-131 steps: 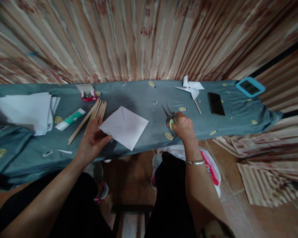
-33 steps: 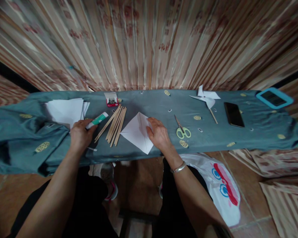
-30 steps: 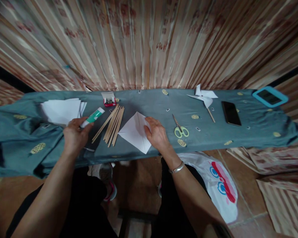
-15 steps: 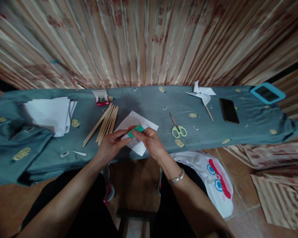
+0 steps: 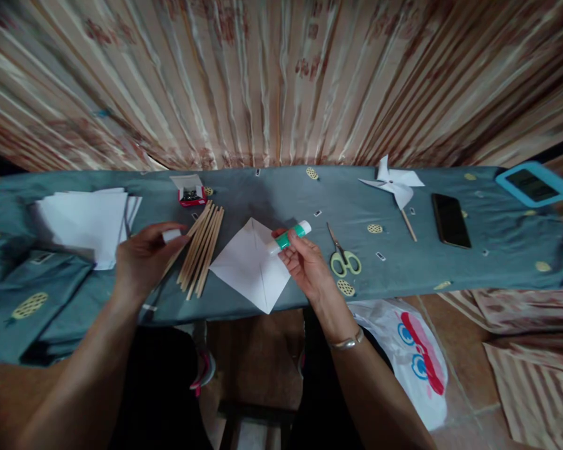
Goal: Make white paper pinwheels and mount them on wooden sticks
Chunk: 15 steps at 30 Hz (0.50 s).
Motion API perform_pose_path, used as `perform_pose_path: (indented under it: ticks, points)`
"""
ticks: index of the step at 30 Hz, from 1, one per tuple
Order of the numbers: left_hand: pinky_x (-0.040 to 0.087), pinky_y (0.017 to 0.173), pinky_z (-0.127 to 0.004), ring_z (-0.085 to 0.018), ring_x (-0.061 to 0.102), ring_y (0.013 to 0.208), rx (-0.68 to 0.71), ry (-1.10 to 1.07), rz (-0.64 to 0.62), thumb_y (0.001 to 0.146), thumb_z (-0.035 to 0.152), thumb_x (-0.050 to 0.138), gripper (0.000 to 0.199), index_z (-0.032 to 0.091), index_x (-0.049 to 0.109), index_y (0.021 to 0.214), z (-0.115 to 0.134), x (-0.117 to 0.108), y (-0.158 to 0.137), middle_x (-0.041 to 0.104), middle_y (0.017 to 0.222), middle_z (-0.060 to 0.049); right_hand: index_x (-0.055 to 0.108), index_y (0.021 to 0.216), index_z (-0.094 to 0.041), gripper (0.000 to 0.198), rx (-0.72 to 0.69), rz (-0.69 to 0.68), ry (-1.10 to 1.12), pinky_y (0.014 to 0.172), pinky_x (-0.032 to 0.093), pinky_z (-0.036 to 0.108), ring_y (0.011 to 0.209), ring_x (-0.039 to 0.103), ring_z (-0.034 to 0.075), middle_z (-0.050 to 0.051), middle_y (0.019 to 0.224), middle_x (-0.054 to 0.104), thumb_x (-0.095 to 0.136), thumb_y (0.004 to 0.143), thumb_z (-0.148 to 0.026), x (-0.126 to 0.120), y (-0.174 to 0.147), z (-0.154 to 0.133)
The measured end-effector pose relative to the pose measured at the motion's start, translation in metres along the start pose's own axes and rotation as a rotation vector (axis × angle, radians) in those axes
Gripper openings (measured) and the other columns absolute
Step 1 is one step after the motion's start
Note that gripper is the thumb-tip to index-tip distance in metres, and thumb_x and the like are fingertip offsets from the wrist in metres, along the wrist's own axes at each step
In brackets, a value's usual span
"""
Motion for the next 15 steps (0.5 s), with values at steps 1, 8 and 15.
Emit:
perform_pose_path:
  ticks: [1,8,15]
  points:
    - [0.043,0.055,-0.025,-0.012,0.054,0.056,0.004,0.096,0.049,0.072,0.036,0.075,0.031,0.018,0.073,0.097,-0.007,-0.013,0.007,0.066,0.07,0.002,0.073,0.083,-0.023,0.021,-0.002,-0.007,-0.01,0.075,0.057,0.024,0.075,0.069,0.012,0.0,0.088,0.077,0.081,0.074,-0.039,0.0,0.001,0.0]
    - [0.047,0.071,-0.029,-0.011,0.05,0.061,0.151,0.522,0.011,0.079,0.033,0.07,0.03,0.022,0.073,0.107,-0.03,-0.019,0.022,0.064,0.097,0.001,0.075,0.083,-0.022,0.027,0.014,-0.039,-0.017,0.075,0.058,0.022,0.076,0.069,0.012,0.002,0.089,0.077,0.086,0.067,-0.041,0.0,0.005,0.0]
    - [0.047,0.101,-0.05,-0.033,0.058,0.111,0.246,0.612,0.049,0.082,0.046,0.063,0.045,0.021,0.067,0.119,-0.011,-0.019,0.016,0.064,0.117,-0.007,0.075,0.085,-0.02,0.025,0.068,-0.03,-0.025,0.087,0.058,0.026,0.087,0.071,0.014,0.003,0.096,0.077,0.084,0.069,-0.037,-0.004,0.001,0.004]
Point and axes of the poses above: each hand's wrist, its own y-axis towards the middle knuckle, its own x-axis out of the palm, z = x × y, the point moved 8 cm from there along y, towards the middle knuckle
